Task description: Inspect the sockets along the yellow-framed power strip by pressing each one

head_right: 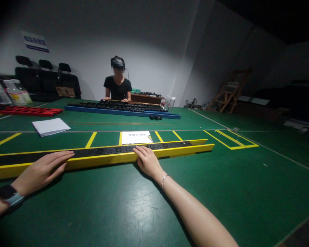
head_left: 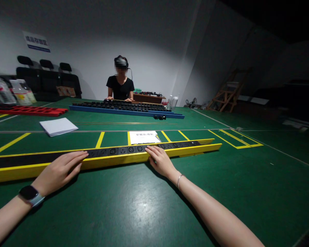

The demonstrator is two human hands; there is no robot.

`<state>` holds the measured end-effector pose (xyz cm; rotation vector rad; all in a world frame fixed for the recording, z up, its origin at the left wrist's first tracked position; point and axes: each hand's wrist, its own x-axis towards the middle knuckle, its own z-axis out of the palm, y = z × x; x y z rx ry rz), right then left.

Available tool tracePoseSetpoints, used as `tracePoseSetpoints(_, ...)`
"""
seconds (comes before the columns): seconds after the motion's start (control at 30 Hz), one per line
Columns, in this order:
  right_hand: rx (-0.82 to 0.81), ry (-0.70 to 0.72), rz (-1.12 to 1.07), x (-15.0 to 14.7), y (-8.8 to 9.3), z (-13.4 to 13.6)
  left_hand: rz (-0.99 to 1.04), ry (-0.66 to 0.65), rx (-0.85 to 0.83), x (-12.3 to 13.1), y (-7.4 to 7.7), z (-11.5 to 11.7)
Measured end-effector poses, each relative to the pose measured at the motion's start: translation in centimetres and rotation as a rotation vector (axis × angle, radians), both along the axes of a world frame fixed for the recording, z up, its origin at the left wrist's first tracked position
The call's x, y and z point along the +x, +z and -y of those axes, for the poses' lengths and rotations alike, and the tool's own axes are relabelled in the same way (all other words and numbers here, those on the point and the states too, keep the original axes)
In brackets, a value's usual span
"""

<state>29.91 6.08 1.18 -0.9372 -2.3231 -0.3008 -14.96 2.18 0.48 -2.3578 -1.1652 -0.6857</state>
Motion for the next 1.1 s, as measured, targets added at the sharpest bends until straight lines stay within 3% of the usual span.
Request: tracePoseSetpoints(1.1,0.051,-0.083,-0.097,0.69,-0.04,-0.51,0.023,0.006,-0.03,0.21,0.19,0.17)
